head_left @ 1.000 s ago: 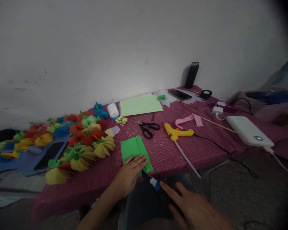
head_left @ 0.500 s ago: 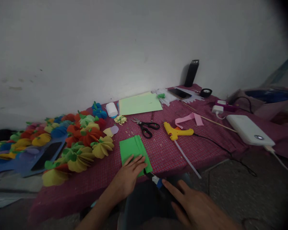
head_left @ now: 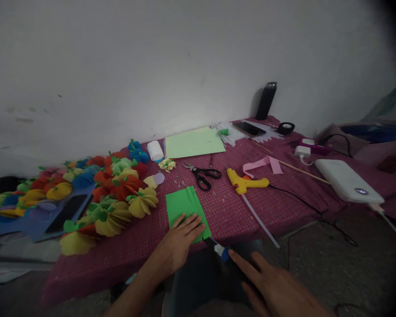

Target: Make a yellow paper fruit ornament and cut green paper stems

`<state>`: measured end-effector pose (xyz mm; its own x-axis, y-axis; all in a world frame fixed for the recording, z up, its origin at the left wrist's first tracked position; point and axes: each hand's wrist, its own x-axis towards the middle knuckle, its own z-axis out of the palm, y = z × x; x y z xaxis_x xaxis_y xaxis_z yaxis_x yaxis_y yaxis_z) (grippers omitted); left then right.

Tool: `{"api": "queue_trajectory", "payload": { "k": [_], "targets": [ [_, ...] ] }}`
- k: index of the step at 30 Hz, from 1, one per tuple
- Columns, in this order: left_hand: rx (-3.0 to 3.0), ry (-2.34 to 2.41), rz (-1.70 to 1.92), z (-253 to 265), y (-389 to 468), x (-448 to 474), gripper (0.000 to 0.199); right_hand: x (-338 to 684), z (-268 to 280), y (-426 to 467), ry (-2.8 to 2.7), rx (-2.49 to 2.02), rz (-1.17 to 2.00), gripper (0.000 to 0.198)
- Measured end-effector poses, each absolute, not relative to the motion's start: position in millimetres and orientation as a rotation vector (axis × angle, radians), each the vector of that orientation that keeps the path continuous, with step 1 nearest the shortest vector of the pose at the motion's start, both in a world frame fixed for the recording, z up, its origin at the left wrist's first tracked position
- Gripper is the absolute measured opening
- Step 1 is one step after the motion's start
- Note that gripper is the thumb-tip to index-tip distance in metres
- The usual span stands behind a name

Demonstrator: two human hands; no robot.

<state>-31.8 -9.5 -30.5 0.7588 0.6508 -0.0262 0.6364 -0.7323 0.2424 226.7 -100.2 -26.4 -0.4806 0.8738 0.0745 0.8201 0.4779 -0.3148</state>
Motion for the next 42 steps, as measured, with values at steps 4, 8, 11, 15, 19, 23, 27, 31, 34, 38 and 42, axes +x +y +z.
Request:
{"api": "queue_trajectory", "payload": {
  "k": [4, 8, 11, 15, 19, 23, 27, 31, 34, 38, 42],
  "targets": [
    [2.695, 1.051, 0.135, -31, -12, -31, 0.071, 226, -24, -100, -2.510, -1.451, 0.356, 0.053],
    [2.663, 1.101, 0.188, -31, -13, -30, 0.076, 220, -22, -96, -2.539, -1.445, 0.360, 0.054],
    [2.654, 1.097, 0.198, -31, -14, -30, 0.077, 215, -22, -92, -2.543, -1.434, 0.360, 0.055],
    [2.648, 1.080, 0.212, -32, -13, -31, 0.078, 212, -24, -90, -2.561, -1.433, 0.393, 0.057],
    [2.640, 1.077, 0.209, -32, -12, -31, 0.080, 215, -24, -92, -2.552, -1.451, 0.398, 0.054],
    [2.648, 1.082, 0.176, -31, -12, -31, 0.077, 221, -23, -95, -2.570, -1.481, 0.384, 0.053],
    [2.649, 1.084, 0.173, -31, -13, -31, 0.078, 224, -21, -95, -2.575, -1.507, 0.372, 0.054],
    [2.655, 1.086, 0.172, -31, -13, -30, 0.080, 221, -20, -93, -2.581, -1.495, 0.402, 0.053],
    [2.655, 1.076, 0.176, -31, -13, -30, 0.079, 217, -18, -90, -2.561, -1.504, 0.428, 0.053],
    [2.648, 1.076, 0.187, -30, -13, -30, 0.079, 213, -15, -86, -2.557, -1.520, 0.487, 0.054],
    [2.639, 1.080, 0.191, -30, -13, -30, 0.079, 215, -14, -84, -2.551, -1.525, 0.501, 0.054]
  ]
}}
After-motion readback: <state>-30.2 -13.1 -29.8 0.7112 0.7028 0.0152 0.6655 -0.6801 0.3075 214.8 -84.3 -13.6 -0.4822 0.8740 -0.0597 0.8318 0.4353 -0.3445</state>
